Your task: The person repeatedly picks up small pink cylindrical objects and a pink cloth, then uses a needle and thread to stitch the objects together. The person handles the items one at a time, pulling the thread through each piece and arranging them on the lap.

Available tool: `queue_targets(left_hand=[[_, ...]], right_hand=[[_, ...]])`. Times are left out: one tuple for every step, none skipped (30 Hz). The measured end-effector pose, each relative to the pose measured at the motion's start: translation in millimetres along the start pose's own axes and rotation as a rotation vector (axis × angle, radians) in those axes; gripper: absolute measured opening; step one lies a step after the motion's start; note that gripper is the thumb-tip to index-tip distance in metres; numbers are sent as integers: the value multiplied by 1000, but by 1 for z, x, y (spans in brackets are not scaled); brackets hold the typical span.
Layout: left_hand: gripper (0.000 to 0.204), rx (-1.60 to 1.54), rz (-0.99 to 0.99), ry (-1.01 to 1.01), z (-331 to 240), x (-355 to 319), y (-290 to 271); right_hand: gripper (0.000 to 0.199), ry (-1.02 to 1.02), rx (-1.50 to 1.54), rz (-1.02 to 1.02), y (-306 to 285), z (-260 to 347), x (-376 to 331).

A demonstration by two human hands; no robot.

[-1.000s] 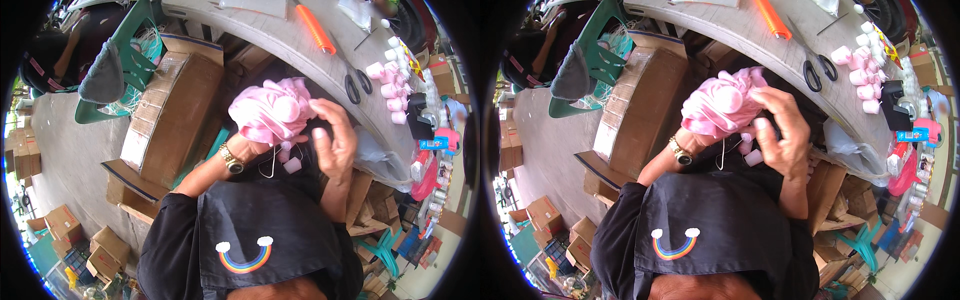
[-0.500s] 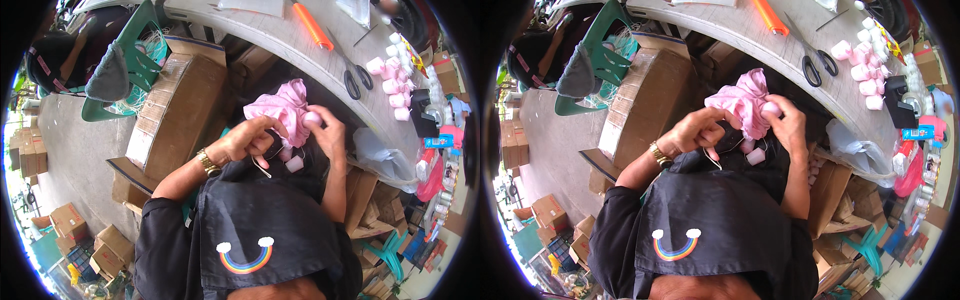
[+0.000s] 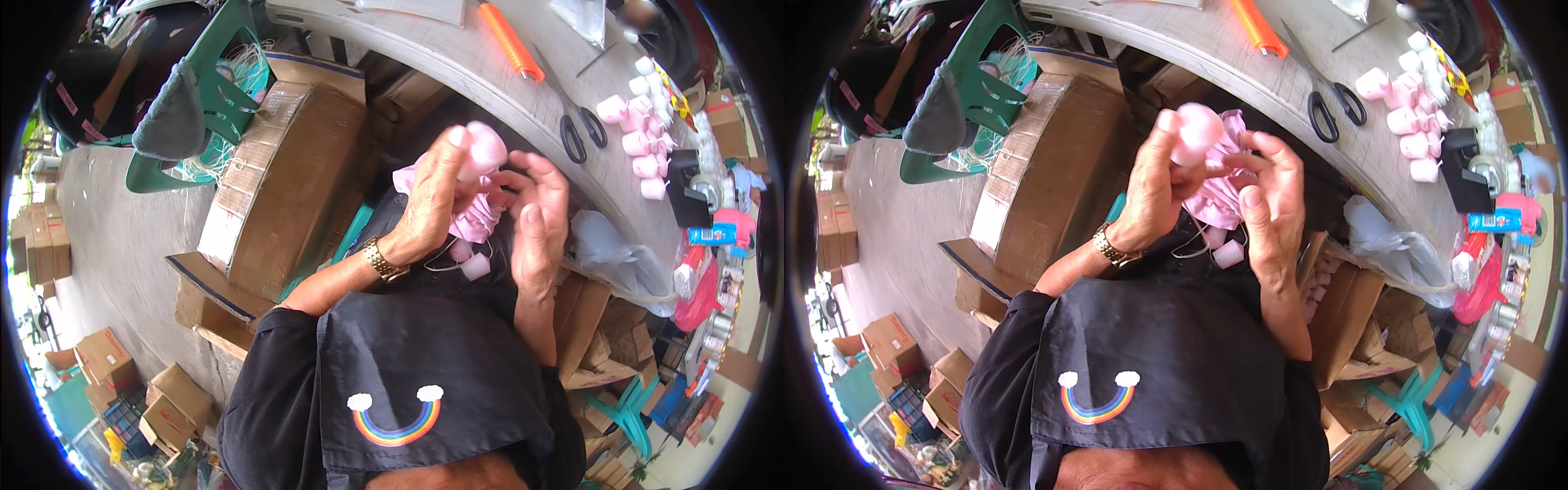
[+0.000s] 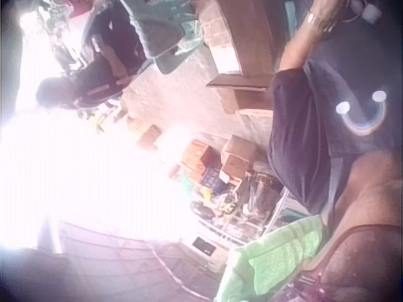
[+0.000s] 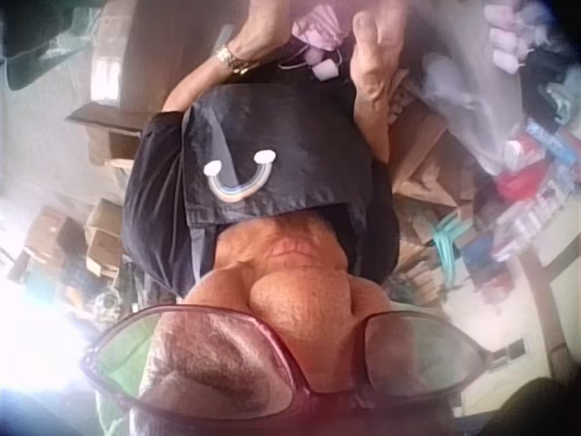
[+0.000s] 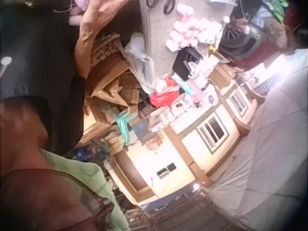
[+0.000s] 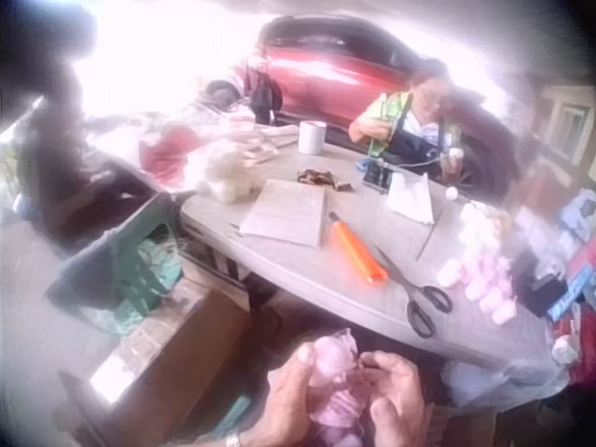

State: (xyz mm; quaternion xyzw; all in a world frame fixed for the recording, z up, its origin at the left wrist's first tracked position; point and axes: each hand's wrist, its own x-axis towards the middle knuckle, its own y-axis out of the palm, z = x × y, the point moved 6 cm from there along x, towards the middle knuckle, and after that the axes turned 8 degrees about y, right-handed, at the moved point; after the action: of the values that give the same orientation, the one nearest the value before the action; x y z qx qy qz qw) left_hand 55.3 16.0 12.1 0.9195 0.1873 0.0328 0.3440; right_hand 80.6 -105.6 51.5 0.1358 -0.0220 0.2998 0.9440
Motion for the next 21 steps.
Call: queue_targets(left_hand=[[45,6,-34,115,-9,2,1],[46,26,-79,231,-18,3,1],[46,8,-71,263,-20,4,4],[48,66,-73,293,-22,4,5],[52,24,-121,302,-21,4,5],[53,-45,-78,329,-21,4,6],[54,-63,-87,291,-18,6,4],[56,-92,-97,277,-16,6,1],[57,-176,-63,259,-13,7,1],[59,-169,-49,251,-12,8,-2],[65,-140,-63,256,-12,9,-5],[70,-110,-77,260,-11,11,-8],[74,-100,-73,266,-12,12,-10],[77,-90,-68,271,-12,13,-10],[78,-101,-46,276,-13,13,-9],[76,-168,-32,273,-14,14,-8],[74,-235,-19,269,-14,15,-6],[73,-302,-5,264,-16,15,-5],[69,-354,-18,256,-17,17,-6],[66,-413,-7,246,-18,18,-5],[57,-489,-7,189,-19,19,-7]], right_hand=[[55,41,-57,9,7,-6,0],[54,79,-115,17,12,-10,0],[54,14,-200,-37,19,-12,0],[54,-8,-416,-100,22,-13,2],[53,-107,-545,-111,28,-10,4],[52,-168,-687,-126,33,-9,5],[51,-117,-669,-135,36,-12,6],[49,-36,-556,-151,34,-16,8],[48,45,-442,-166,33,-20,9],[47,122,-326,-180,32,-24,10],[44,69,-238,-162,34,-20,11],[43,98,-265,-153,34,-20,11],[41,126,-291,-146,32,-19,11],[39,154,-318,-141,31,-17,11],[30,182,-381,-178,25,-16,12],[17,177,-534,-214,21,-12,13],[12,104,-588,-159,22,-6,14],[8,56,-644,-135,21,-2,15],[7,97,-601,-138,17,-1,14],[5,134,-559,-141,13,0,14],[4,154,-506,-135,11,2,13]])
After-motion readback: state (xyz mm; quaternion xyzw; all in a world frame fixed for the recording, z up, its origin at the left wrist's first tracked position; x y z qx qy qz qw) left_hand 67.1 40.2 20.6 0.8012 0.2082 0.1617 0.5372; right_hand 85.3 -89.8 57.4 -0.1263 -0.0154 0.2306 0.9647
